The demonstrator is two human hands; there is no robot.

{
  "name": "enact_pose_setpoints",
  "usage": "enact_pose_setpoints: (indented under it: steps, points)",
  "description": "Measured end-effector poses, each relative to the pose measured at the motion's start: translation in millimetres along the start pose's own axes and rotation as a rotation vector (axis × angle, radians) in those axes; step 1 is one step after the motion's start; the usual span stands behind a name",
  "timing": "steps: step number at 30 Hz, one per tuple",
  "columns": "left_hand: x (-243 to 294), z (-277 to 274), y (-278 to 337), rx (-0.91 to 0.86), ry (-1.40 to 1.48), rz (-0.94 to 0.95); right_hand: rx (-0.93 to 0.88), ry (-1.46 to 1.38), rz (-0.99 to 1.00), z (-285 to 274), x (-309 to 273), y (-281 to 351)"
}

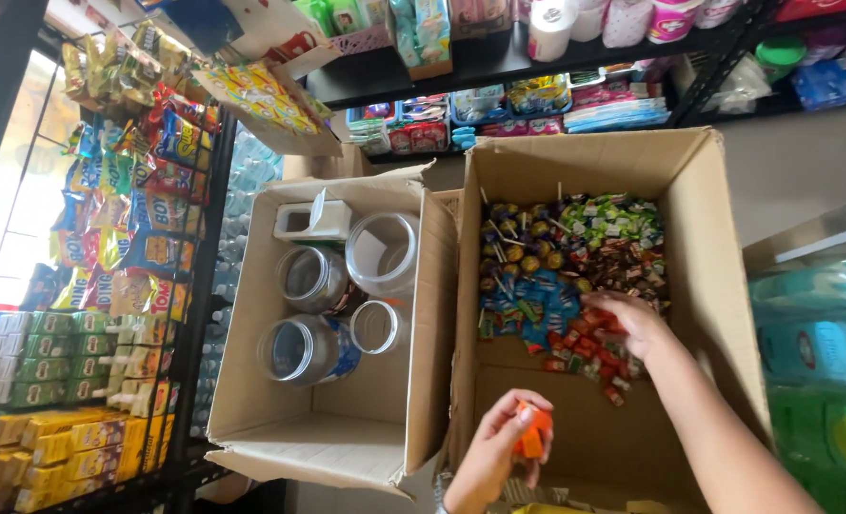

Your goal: The recorder is sorting candies and other items into jars and boxes within a grocery store environment.

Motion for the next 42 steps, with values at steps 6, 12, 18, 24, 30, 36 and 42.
enact_pose_setpoints:
  steps: [6,12,18,24,30,36,42]
  points:
    - [-27.2,-3.2,-7.4,-0.002,-0.018,-0.062,0.365,1.015,-0.26,-5.6,0.5,-28.3]
    - [-43.5,-1.5,-14.1,0.006,-0.08,-0.133,0.412,1.35,-0.577,-6.3,22.8,-64.5]
    - [-54.8,-3.0,-28.6,0.049,-0.049,-0.19,0.431,1.465,-0.531,3.3,35.3,-82.4]
    - [-65.4,-17.7,-62.9,0.102,0.072,-0.23,0.417,1.283,-0.358,11.1,-0.9,-30.5]
    - [-25.0,6.9,-95.8,-0.052,0.397,-0.202,0.063,-0.071,-0.068,-39.5,33.9,36.2]
    - [-31.8,-21.1,-173.9,0.035,0.285,-0.153,-0.281,-0.58,-0.02,-47.9,77.8,111.3]
    - [-107.2,-118.1,-262.9,0.395,-0.291,-0.078,-0.51,-0.64,-0.005,-45.9,94.7,161.2]
Point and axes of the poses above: each hand's wrist, its own y-axis away from the middle knuckle, its own z-axis out of the palm, x = y × z, the point moved 3 cm from there along -y, towards the middle knuckle, and after that the axes turned 8 degrees about x, right-handed, at the moved point
